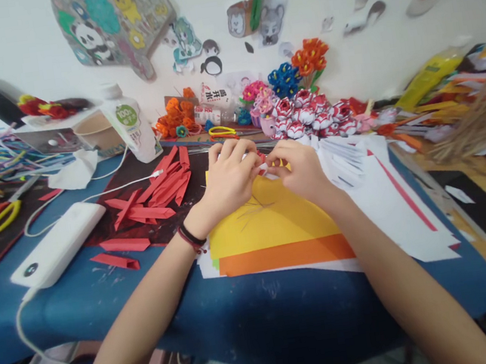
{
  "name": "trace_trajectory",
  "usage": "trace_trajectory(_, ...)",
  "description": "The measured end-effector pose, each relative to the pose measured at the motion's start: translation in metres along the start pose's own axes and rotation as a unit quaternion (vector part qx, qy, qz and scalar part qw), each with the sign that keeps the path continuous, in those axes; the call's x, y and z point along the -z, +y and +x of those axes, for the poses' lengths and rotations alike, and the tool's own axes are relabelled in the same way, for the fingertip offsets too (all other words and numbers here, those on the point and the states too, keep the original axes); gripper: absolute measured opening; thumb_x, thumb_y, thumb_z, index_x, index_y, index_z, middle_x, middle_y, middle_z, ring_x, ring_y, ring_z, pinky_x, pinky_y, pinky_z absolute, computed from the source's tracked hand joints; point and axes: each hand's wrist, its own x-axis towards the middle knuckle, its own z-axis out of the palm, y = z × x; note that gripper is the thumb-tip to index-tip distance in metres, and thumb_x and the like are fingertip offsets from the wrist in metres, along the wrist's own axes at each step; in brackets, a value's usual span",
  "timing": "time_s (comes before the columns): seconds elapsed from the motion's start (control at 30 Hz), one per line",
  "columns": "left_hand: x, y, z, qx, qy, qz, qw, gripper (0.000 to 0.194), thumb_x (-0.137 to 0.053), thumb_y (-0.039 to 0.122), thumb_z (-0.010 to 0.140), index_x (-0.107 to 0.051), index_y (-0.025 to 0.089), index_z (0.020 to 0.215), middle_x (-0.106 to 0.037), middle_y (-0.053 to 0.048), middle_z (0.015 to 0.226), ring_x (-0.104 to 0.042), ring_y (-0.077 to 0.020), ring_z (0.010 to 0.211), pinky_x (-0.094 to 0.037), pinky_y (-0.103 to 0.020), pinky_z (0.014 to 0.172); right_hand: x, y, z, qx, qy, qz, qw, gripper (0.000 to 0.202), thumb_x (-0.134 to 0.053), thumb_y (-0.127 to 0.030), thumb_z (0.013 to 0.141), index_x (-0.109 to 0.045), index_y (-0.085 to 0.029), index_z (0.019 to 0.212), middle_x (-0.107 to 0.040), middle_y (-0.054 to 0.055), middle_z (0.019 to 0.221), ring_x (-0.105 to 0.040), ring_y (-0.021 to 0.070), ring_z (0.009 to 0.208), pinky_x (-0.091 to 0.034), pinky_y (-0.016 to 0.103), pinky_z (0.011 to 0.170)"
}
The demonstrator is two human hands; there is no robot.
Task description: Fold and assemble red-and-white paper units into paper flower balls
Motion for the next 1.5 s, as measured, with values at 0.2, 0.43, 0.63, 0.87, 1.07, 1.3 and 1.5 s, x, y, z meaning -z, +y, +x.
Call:
trace_trajectory(0.2, -0.001, 0.0, 0.0, 0.004, 0.015, -0.02, 1.0, 0.007, -0.059, 0.022, 0.1, -0.065, 0.021, 0.095, -0.071, -0.006, 0.122, -0.056, -0.0266, 0.114, -0.033, -0.046, 0.097, 0.002, -0.002, 0.0, -0.01, -0.011, -0.012, 1.0, 0.012, -0.067, -0.01, 0.081, -0.063, -0.02, 0.075, -0.064, 0.003, 0.081, -0.054, 0.0187, 0.073, -0.036, 0.032, 0.068)
trace_trajectory(0.43, -0.005, 0.004, -0.001, 0.026, -0.004, -0.047, 0.999, 0.009, -0.059, 0.017, 0.097, -0.066, 0.022, 0.093, -0.071, -0.006, 0.12, -0.055, -0.027, 0.113, -0.034, -0.046, 0.097, 0.004, -0.002, 0.001, -0.042, -0.019, 0.027, 0.999, 0.009, -0.069, -0.012, 0.081, -0.069, -0.02, 0.078, -0.064, 0.002, 0.081, -0.054, 0.0161, 0.069, -0.037, 0.03, 0.064)
trace_trajectory(0.63, -0.009, -0.001, -0.001, 0.079, 0.019, -0.059, 0.995, 0.004, -0.067, 0.024, 0.095, -0.067, 0.022, 0.092, -0.07, -0.005, 0.118, -0.052, -0.0257, 0.111, -0.035, -0.044, 0.094, 0.011, 0.001, 0.005, -0.046, -0.031, 0.072, 0.996, 0.015, -0.084, -0.033, 0.079, -0.076, -0.02, 0.078, -0.064, 0.002, 0.083, -0.05, 0.0135, 0.066, -0.038, 0.03, 0.062)
trace_trajectory(0.87, -0.011, -0.001, -0.002, 0.083, 0.017, -0.074, 0.994, 0.004, -0.065, 0.024, 0.097, -0.067, 0.022, 0.094, -0.071, -0.004, 0.119, -0.053, -0.0249, 0.112, -0.034, -0.042, 0.094, 0.004, 0.002, 0.003, -0.072, -0.048, 0.098, 0.991, 0.03, -0.082, -0.048, 0.082, -0.077, -0.019, 0.075, -0.06, 0.001, 0.075, -0.049, 0.013, 0.064, -0.035, 0.031, 0.062)
trace_trajectory(1.07, -0.008, 0.004, -0.001, 0.079, 0.017, -0.051, 0.995, 0.006, -0.059, 0.023, 0.1, -0.065, 0.022, 0.096, -0.071, -0.005, 0.121, -0.054, -0.0257, 0.113, -0.033, -0.044, 0.097, 0.002, 0.004, 0.003, -0.073, -0.037, 0.145, 0.986, 0.047, -0.08, -0.064, 0.078, -0.071, -0.018, 0.07, -0.058, 0.002, 0.076, -0.05, 0.0141, 0.066, -0.037, 0.031, 0.061)
trace_trajectory(1.3, -0.005, 0.009, 0.002, 0.094, 0.032, -0.053, 0.994, 0.009, -0.055, 0.024, 0.102, -0.062, 0.022, 0.097, -0.071, -0.005, 0.121, -0.054, -0.0255, 0.113, -0.032, -0.044, 0.096, 0.007, -0.006, 0.005, -0.063, 0.022, 0.166, 0.984, 0.041, -0.084, -0.055, 0.076, -0.066, -0.02, 0.065, -0.057, 0.001, 0.072, -0.045, 0.0134, 0.063, -0.036, 0.031, 0.06)
trace_trajectory(1.5, 0.0, 0.014, 0.003, 0.092, 0.05, -0.065, 0.992, 0.012, -0.055, 0.03, 0.104, -0.064, 0.023, 0.099, -0.071, -0.003, 0.117, -0.055, -0.0239, 0.111, -0.032, -0.041, 0.094, 0.01, -0.01, 0.006, -0.036, 0.031, 0.153, 0.987, 0.034, -0.081, -0.035, 0.076, -0.055, -0.02, 0.061, -0.053, -0.001, 0.071, -0.042, 0.0125, 0.061, -0.035, 0.03, 0.058)
